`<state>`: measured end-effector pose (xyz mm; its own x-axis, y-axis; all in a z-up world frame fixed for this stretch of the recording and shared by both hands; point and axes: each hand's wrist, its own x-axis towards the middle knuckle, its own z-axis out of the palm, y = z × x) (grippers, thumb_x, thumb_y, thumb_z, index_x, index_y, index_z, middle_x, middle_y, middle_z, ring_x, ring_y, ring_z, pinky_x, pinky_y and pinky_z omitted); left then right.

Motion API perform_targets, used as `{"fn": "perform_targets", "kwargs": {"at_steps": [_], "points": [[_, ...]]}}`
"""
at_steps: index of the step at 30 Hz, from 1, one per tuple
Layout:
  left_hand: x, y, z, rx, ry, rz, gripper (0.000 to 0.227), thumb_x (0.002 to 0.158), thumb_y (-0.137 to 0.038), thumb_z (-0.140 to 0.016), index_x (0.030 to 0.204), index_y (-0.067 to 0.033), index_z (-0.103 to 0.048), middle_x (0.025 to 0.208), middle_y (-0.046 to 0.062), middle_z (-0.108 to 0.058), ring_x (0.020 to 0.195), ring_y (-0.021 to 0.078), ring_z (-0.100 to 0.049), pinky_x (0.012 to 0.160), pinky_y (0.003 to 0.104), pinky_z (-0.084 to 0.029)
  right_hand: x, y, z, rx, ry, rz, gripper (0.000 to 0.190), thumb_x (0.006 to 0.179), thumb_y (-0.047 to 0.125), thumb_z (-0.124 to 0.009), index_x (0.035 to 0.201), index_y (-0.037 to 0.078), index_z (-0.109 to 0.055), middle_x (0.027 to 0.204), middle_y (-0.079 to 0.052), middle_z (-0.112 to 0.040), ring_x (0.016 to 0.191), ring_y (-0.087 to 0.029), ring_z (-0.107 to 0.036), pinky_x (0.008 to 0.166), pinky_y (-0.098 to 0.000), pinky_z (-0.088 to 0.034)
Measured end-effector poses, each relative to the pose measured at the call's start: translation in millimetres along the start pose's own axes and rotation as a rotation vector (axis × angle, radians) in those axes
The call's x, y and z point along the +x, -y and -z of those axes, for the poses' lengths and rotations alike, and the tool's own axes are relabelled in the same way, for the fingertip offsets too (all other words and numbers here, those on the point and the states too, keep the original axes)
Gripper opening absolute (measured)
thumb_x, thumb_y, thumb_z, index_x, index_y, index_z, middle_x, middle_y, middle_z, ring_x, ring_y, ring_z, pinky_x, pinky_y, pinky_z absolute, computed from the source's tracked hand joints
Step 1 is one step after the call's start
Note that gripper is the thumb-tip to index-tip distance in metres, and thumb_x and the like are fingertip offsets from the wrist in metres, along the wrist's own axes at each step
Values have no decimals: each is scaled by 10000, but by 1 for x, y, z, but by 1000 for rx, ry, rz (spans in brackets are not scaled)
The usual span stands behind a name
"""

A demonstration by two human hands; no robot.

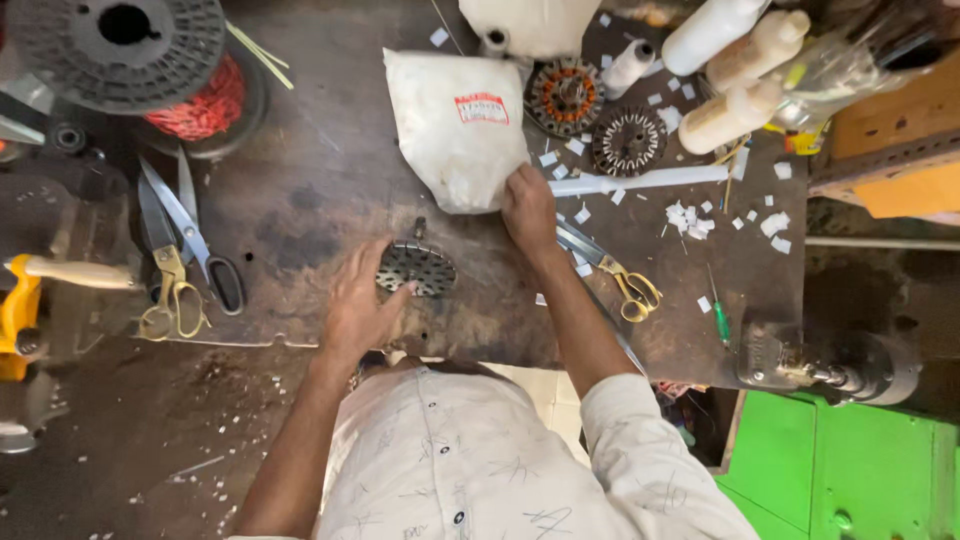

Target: The person files a small metal component on a workbench using a metal file, then picks up a circular metal part and inserts small white plastic pieces into its slots. The person handles the parts by hand and uses a file for smoothing.

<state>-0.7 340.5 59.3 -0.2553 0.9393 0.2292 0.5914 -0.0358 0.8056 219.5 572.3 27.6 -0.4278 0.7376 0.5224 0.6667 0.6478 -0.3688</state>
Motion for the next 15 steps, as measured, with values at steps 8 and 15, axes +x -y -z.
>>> {"fn": "perform_targets", "kwargs": {"at_steps": [8,15], "points": [[-6,-6,-47,207,-176,-43,518,922,-173,-811,1399,-61,-644,1271,236,-649,1207,409,-595,1031,549,-482,11,0,-30,-154,-66,115,439,839,24,-589,1203,-218,-547,1220,-346,-538,990,-448,-630,903,-468,-541],[-4,-1,-54,126,-241,-52,349,973,-7,-733,1313,5,-656,1169,208,-673,1089,373,-676,944,487,-554,7,36,-24,31,39,-69,121,908,142,-728,998,62,-718,1062,-137,-678,927,-326,-687,788,-495,-506]]}}
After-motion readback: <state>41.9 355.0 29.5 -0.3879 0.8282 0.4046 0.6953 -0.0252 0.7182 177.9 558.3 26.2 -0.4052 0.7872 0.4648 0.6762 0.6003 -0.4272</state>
